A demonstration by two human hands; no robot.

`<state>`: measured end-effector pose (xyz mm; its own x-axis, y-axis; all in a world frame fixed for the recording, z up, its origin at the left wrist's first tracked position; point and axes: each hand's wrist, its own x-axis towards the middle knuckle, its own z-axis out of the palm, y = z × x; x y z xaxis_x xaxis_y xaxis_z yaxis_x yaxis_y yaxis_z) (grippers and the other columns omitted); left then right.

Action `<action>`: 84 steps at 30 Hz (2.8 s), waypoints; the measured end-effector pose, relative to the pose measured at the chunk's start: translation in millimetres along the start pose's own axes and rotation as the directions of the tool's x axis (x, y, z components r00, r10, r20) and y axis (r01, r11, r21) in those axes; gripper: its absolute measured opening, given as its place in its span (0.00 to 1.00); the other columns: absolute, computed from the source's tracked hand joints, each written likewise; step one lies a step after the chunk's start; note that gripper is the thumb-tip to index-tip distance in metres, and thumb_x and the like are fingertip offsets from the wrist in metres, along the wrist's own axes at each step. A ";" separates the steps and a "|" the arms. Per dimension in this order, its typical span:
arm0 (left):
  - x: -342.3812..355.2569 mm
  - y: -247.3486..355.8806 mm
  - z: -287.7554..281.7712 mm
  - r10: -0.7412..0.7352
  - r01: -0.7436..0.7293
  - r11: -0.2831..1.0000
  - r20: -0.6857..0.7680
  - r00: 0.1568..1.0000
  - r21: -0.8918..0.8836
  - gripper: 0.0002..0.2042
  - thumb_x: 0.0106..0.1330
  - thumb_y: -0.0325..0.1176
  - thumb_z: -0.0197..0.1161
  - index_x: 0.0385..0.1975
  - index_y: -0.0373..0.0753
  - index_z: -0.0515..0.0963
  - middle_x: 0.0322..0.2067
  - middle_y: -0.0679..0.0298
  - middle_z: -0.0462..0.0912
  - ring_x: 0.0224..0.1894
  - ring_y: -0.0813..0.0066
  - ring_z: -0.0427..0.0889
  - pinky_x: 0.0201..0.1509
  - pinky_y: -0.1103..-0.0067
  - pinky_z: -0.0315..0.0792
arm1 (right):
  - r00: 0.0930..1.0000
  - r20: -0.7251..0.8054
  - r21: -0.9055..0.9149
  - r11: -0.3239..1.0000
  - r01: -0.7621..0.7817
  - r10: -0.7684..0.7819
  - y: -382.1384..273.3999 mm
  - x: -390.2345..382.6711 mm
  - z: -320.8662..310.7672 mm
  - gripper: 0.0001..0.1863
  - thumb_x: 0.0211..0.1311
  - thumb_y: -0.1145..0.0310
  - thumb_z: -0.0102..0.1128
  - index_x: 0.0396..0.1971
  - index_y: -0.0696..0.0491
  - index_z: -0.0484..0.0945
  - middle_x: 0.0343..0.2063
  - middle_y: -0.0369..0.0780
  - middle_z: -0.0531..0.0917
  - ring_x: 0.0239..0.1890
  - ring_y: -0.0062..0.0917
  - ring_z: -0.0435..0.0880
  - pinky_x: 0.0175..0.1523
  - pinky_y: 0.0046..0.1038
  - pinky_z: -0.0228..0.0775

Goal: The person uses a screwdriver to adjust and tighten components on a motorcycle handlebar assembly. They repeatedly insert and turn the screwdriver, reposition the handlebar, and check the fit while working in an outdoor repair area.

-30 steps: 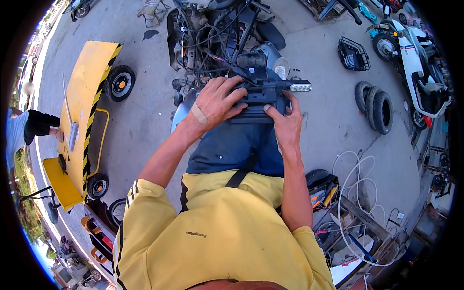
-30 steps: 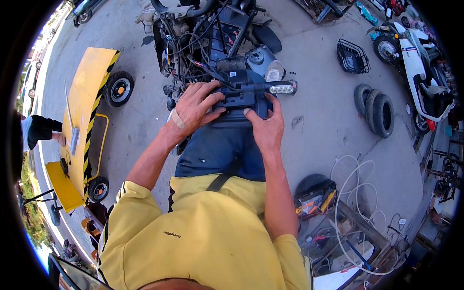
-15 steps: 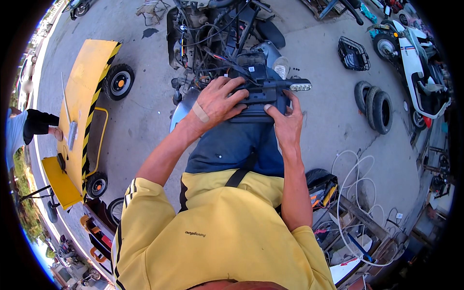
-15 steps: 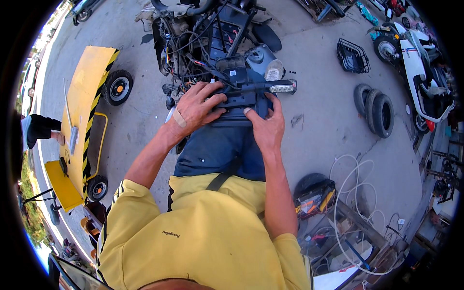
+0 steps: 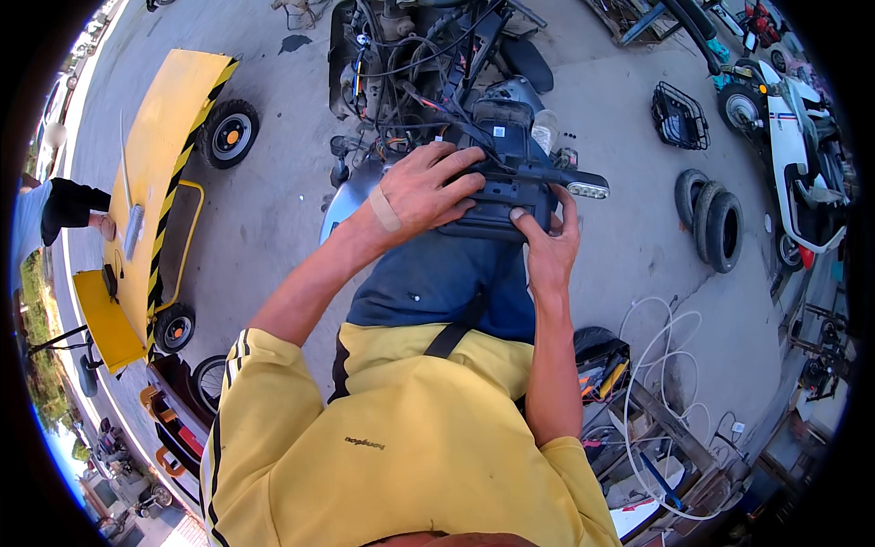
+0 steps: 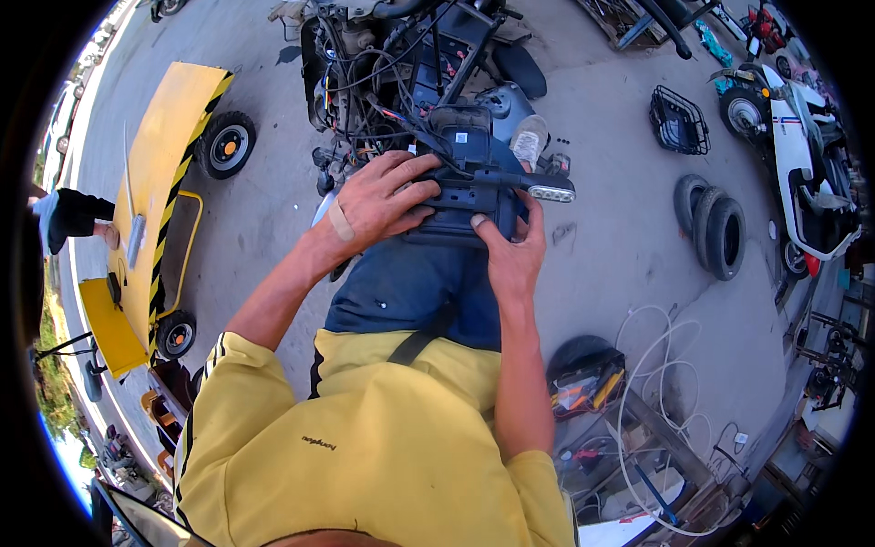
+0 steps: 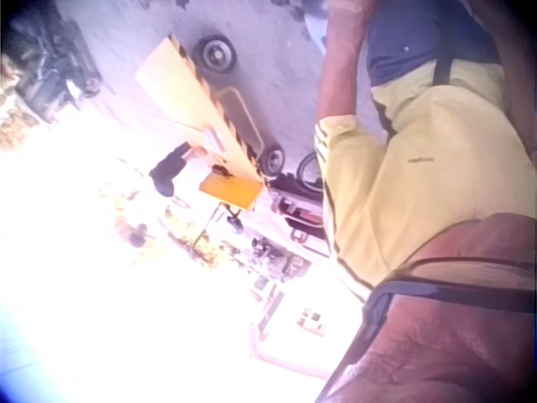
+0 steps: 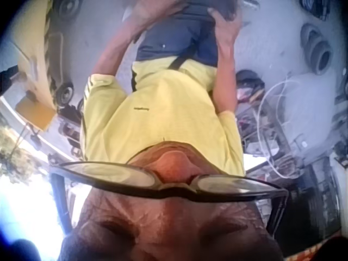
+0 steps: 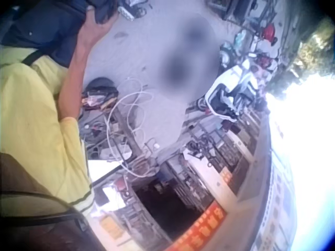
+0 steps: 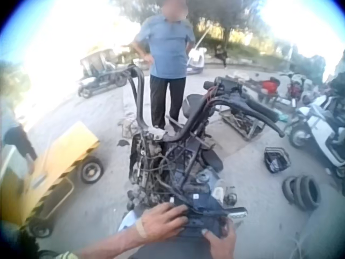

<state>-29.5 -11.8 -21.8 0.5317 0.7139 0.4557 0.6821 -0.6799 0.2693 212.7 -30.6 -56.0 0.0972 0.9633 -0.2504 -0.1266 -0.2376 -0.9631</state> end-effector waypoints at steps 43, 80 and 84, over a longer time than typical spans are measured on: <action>-11.0 5.1 -4.0 0.048 -0.047 0.998 0.005 0.999 -0.048 0.24 0.49 0.32 0.82 0.48 0.43 0.83 0.61 0.58 0.84 0.53 0.51 0.85 0.54 0.61 0.83 | 1.000 0.009 0.051 0.999 0.000 -0.001 5.7 0.6 -9.3 0.39 0.62 0.81 0.72 0.74 0.60 0.69 0.45 0.43 0.91 0.44 0.22 0.90 0.51 0.25 0.83; -8.5 17.5 -4.0 -0.048 0.048 0.999 0.097 0.994 0.000 0.26 0.52 0.28 0.80 0.55 0.47 0.84 0.65 0.63 0.81 0.57 0.54 0.84 0.56 0.62 0.83 | 0.999 0.031 0.076 0.997 -0.019 0.017 -1.3 3.0 -7.2 0.36 0.60 0.83 0.73 0.70 0.63 0.72 0.46 0.46 0.91 0.45 0.24 0.91 0.52 0.26 0.83; -9.7 18.1 -3.6 -0.042 0.040 0.999 0.091 0.995 0.023 0.27 0.51 0.28 0.80 0.54 0.48 0.85 0.65 0.64 0.82 0.57 0.54 0.84 0.56 0.63 0.83 | 0.999 0.035 0.054 0.998 -0.014 0.012 -0.2 1.1 -7.8 0.35 0.62 0.83 0.74 0.69 0.63 0.73 0.48 0.45 0.90 0.48 0.23 0.90 0.53 0.25 0.83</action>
<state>-24.1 -31.6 -18.3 0.5461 0.7542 0.3646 0.7142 -0.6467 0.2680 220.5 -30.5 -56.9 0.0612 0.9642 -0.2582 -0.1812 -0.2436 -0.9528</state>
